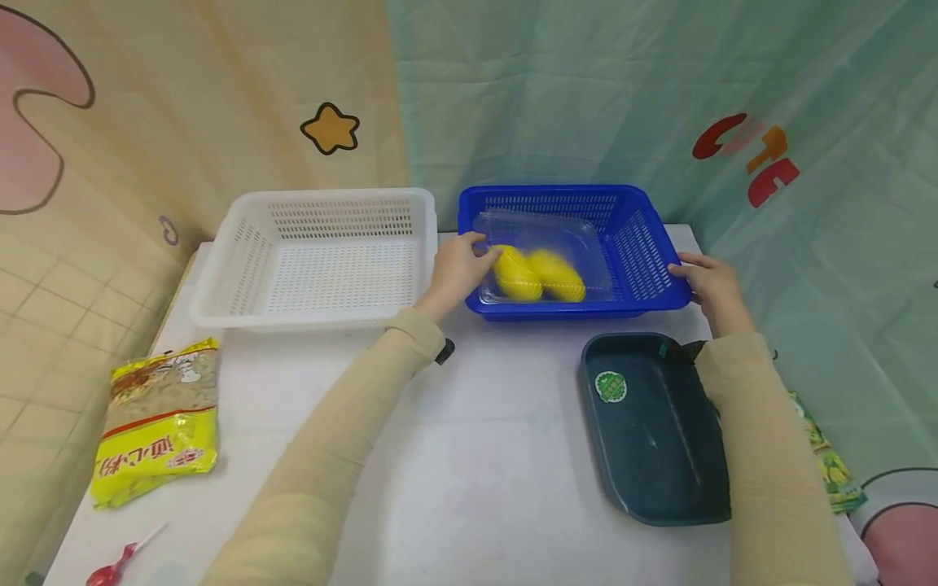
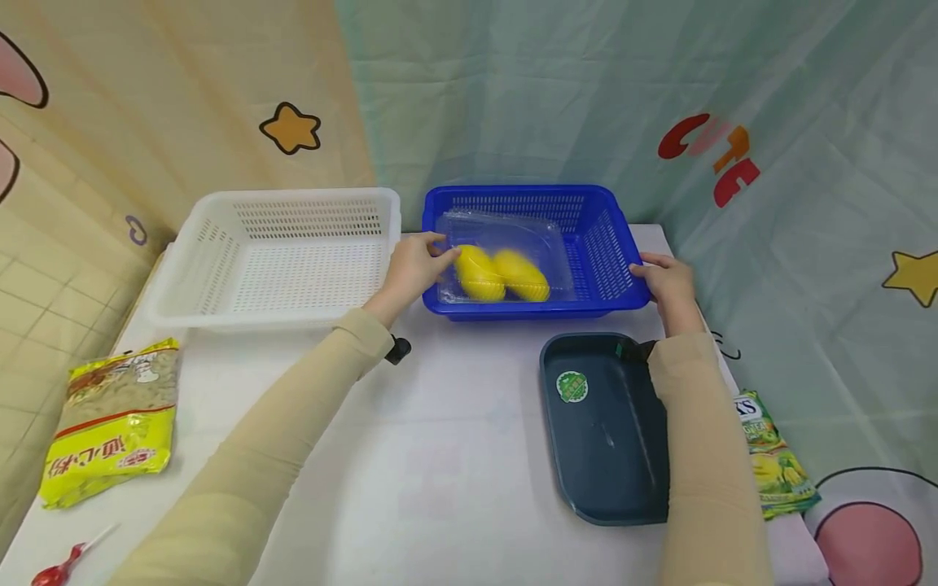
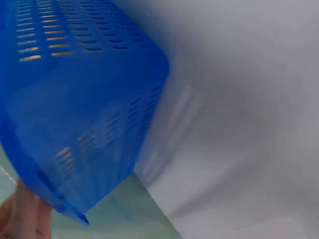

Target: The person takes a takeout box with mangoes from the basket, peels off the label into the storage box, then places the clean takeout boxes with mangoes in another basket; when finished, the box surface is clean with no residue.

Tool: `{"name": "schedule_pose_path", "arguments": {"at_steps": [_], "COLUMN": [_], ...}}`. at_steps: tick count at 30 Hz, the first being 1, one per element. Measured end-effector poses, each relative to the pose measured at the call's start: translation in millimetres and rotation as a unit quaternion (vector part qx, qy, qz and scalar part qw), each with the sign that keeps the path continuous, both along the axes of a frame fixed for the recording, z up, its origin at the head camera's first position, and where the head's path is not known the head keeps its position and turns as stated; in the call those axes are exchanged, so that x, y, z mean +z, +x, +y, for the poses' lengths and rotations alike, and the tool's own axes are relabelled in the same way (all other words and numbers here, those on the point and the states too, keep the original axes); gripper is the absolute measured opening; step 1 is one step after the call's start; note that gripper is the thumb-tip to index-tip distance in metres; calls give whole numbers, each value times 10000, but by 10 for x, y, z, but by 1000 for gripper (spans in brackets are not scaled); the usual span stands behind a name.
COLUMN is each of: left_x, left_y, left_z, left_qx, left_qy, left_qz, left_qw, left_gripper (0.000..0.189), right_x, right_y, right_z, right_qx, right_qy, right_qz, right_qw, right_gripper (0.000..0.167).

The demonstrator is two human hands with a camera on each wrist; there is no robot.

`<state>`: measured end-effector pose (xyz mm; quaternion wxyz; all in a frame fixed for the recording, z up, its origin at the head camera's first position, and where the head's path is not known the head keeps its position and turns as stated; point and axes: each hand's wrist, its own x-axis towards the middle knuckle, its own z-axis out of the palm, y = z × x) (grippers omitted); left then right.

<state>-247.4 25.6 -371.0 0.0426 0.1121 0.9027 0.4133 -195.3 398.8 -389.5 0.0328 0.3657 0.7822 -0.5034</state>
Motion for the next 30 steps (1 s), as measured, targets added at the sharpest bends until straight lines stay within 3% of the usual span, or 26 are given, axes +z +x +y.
{"name": "schedule_pose_path", "arguments": {"at_steps": [6,10,14,17,24,30], "left_x": [58,85,69,46,81,215], "left_y": [85,145,226,287,353,288], "left_z": [27,-37,-176,-315,-757,-1072], "left_qx": [-222,-502,-720,-908,-1634,-1404], "left_qy": [-463,-447,-253,-161,-392,-581], "left_qz": [253,285,290,212,-118,-80], "left_qw": [9984,9973,9967,9955,9857,9884], "left_gripper": [36,39,35,31,31,36], "right_x": [-317,-366,-302,-165,90,177], "right_y": [-221,-266,-192,-84,154,183], "right_z": [313,380,394,312,95,16], "right_qx": [-250,-148,-31,157,502,831], "right_qy": [110,70,34,148,413,1367], "right_qz": [77,57,81,31,-151,-211], "right_qw": [9996,9998,10000,9998,9978,9869], "right_gripper": [56,59,59,61,61,61]}}
